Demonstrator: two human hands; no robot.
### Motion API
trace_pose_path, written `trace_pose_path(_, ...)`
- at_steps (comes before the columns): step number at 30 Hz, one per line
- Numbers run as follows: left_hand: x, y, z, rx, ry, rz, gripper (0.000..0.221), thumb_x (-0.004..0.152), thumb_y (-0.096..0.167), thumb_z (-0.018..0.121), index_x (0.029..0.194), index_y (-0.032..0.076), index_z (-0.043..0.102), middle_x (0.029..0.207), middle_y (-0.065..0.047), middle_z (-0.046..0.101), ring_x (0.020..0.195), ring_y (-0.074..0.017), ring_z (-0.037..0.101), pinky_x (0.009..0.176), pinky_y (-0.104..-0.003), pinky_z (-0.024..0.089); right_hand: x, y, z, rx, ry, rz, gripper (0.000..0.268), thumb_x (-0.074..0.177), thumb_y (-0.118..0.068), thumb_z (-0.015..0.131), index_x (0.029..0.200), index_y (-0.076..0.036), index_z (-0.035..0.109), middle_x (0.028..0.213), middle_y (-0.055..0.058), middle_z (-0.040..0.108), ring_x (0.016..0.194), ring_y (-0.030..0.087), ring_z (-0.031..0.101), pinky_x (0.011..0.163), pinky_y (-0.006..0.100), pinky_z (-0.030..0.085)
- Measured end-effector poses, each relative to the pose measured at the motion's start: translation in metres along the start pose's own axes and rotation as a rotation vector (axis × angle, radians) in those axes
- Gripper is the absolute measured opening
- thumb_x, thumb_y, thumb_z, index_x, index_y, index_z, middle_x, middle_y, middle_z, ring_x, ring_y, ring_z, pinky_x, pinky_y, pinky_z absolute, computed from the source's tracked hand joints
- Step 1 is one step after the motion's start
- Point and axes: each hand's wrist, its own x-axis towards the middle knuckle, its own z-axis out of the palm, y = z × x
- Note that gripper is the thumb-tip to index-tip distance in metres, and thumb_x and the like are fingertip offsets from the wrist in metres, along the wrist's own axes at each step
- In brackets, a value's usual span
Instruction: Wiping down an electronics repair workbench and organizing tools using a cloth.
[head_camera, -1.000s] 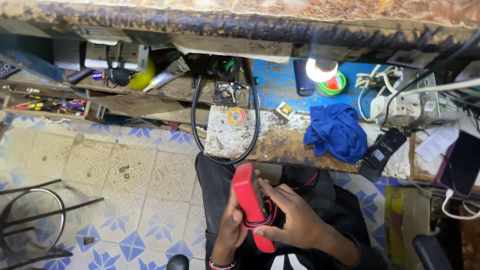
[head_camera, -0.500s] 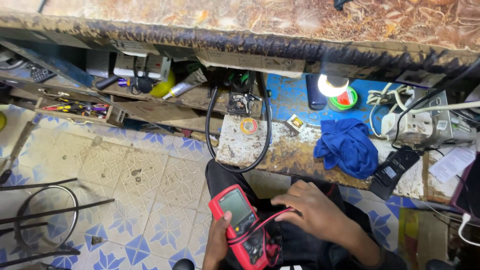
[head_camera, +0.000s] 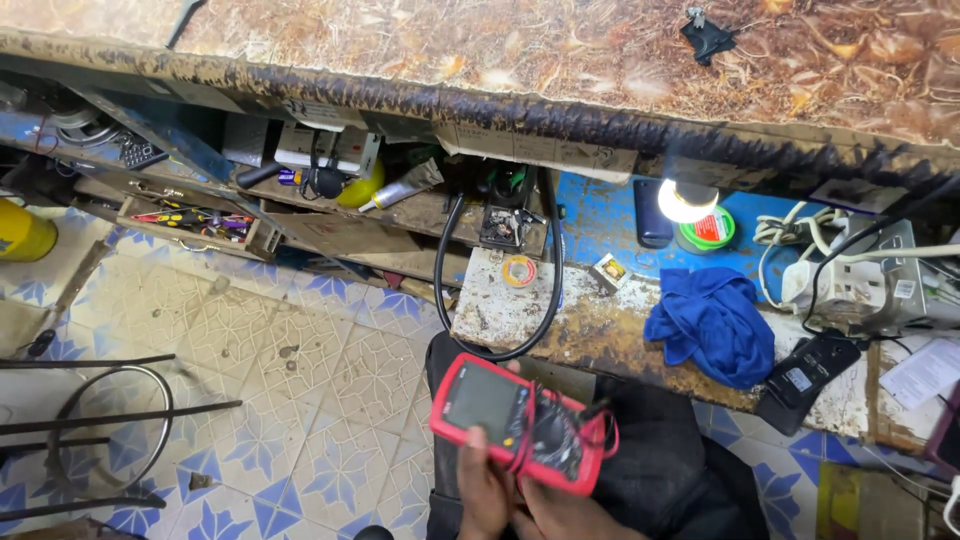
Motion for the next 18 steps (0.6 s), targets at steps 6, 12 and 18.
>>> trace_pose_path(6, -0.011, 0.043, 0.035, 0.737, -0.291, 0.115, 0.031, 0.093, 0.031, 0.073, 0.076, 0.014, 0.055, 0.069, 0.002, 0.05, 0.068, -0.0116, 0.049, 0.066, -0.035, 0.043, 0.009, -0.032, -0.043, 0.226, -0.351, 0.239, 0.046, 0.103, -0.038, 0.052, 0.137, -0.008, 0.044, 0.125, 0.019, 0.063, 0.102, 0.039, 0.068, 0.083, 0.05, 0.052)
trace_pose_path(12, 0.0, 0.072, 0.037, 0.925, -0.221, 0.377, 0.04, 0.095, 0.039, 0.066, 0.067, 0.018, 0.047, 0.063, 0.005, 0.042, 0.06, -0.0101, 0.041, 0.054, -0.036, 0.033, -0.006, -0.018, -0.055, -0.188, 0.209, -0.284, 0.029, 0.102, -0.022, 0.06, 0.129, -0.012, 0.062, 0.097, 0.013, 0.073, 0.078, 0.034, 0.069, 0.071, 0.043, 0.052)
trace_pose_path(18, 0.001, 0.08, 0.047, 1.11, -0.31, 0.511, 0.03, 0.094, 0.039, 0.065, 0.091, 0.01, 0.059, 0.079, -0.005, 0.056, 0.07, -0.0199, 0.053, 0.065, -0.038, 0.044, -0.011, -0.036, -0.077, -0.217, 0.348, -0.235, 0.034, 0.091, -0.028, 0.079, 0.121, -0.017, 0.067, 0.092, 0.001, 0.073, 0.078, 0.024, 0.067, 0.076, 0.033, 0.051)
